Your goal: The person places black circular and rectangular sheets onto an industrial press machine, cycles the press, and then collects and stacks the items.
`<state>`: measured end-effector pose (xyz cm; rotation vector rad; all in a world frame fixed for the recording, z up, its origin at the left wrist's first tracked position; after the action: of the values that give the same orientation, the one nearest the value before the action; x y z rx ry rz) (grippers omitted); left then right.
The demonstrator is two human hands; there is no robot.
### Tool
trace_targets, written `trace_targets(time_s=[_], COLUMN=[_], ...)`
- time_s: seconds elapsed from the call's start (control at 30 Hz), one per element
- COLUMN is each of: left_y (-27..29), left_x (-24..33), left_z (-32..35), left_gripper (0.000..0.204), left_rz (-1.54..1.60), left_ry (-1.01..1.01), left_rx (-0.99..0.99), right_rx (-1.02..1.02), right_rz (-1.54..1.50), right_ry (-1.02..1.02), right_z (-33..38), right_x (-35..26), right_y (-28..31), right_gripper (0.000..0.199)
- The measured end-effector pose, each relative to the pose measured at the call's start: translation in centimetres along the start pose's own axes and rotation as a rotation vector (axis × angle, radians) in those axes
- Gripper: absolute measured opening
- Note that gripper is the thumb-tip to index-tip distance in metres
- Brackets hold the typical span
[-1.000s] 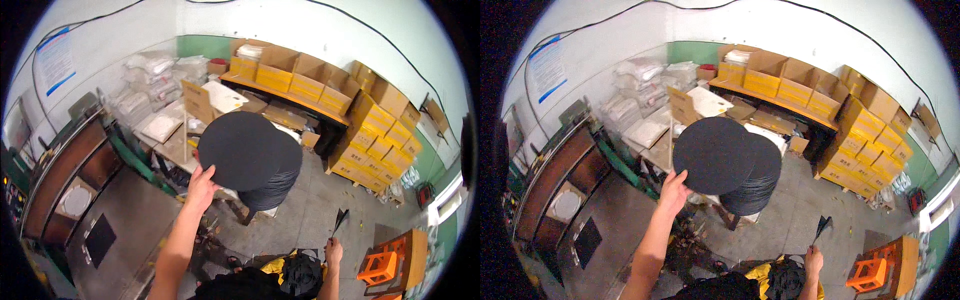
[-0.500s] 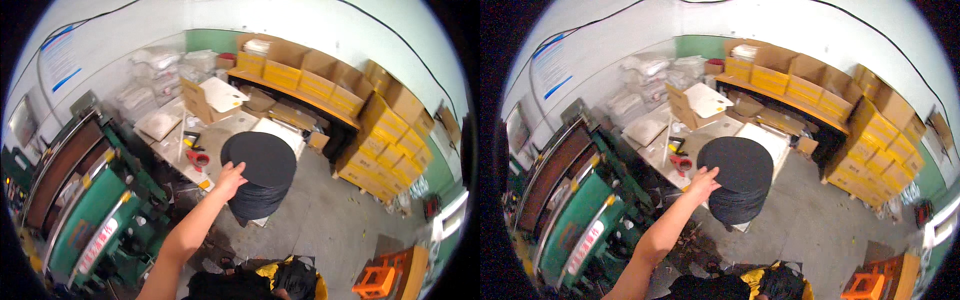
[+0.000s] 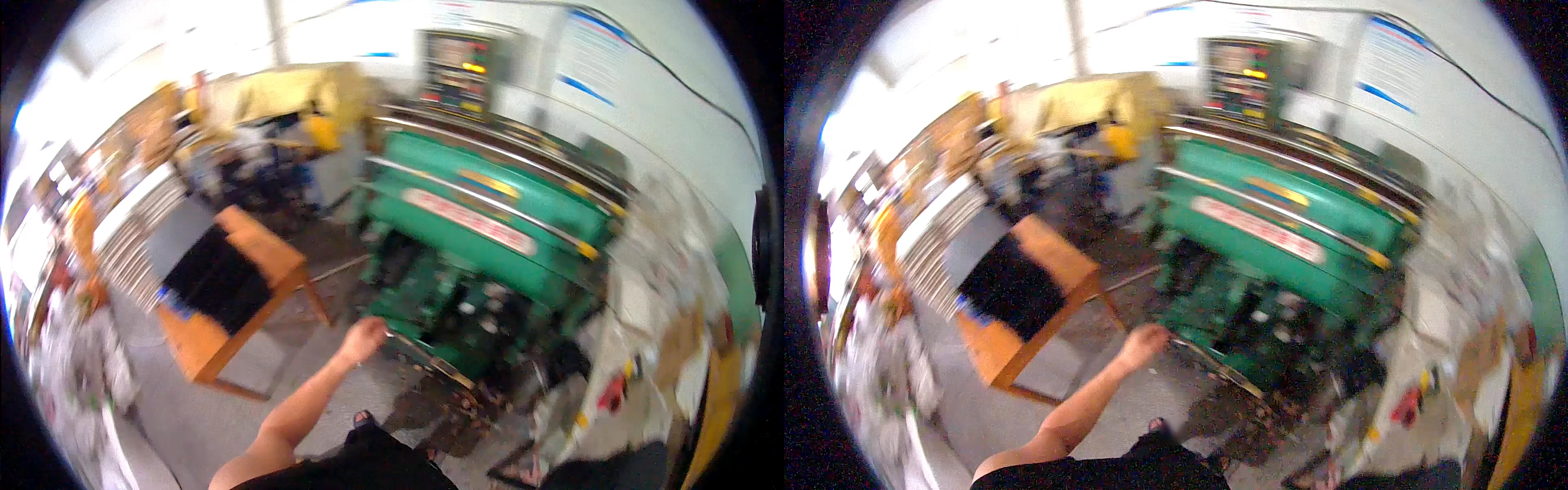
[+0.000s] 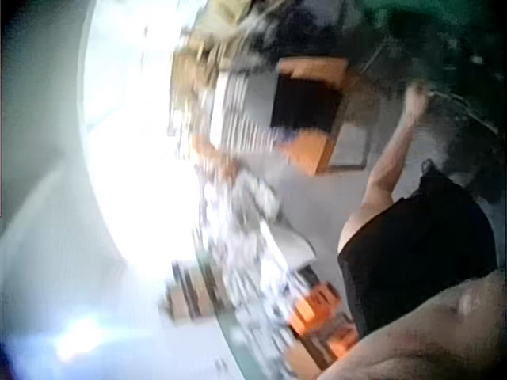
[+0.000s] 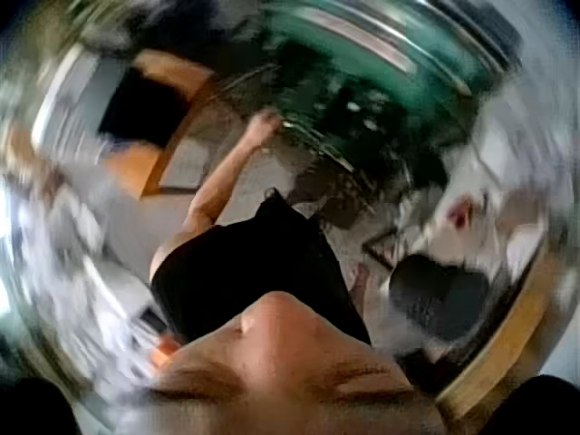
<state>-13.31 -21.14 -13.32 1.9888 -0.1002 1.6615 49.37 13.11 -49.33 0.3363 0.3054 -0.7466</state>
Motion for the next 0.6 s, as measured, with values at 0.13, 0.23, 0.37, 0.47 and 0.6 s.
trace_targets(time_s=[0.13,0.23,0.37,0.47,0.6], left_y=[27.9,43.9,52.1,53.4,54.5], left_x=[11.7,12.5,6.1,3.1,0.2], left_z=[4.1,17.2,19.1,18.7,19.1], left_gripper=[0.013,0.025,0.051,0.05,0.022], left_rz=[-0.637,-0.856,-0.88,-0.583,0.375], left_ry=[-0.421,-0.015,0.119,0.116,0.05], left_rx=[1.075,1.484,1.268,1.176,1.219], right_rx=[-0.025,-0.182,-0.298,-0.367,-0.337], right_rz=[0.001,0.258,0.391,0.386,0.521], right_ry=[-0.002,0.01,0.138,0.226,0.29], right_z=[3.6,2.9,3.2,3.6,3.9], right_x=[-9.0,-13.6,-19.0,-21.8,-22.8], right_y=[-7.2,-17.2,-26.9,-31.9,-35.9], right_gripper=[0.022,0.021,0.022,0.023,0.025])
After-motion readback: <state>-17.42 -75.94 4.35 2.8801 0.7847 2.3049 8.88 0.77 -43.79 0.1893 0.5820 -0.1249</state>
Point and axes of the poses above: each hand's wrist, its own z-axis away from the middle knuckle, its own y-axis out of the back of the hand, x = y × z, the point moved 7 cm from there along -z, towards the middle knuckle, and after that the axes turned 10 degrees about -y, right-handed, at the moved point
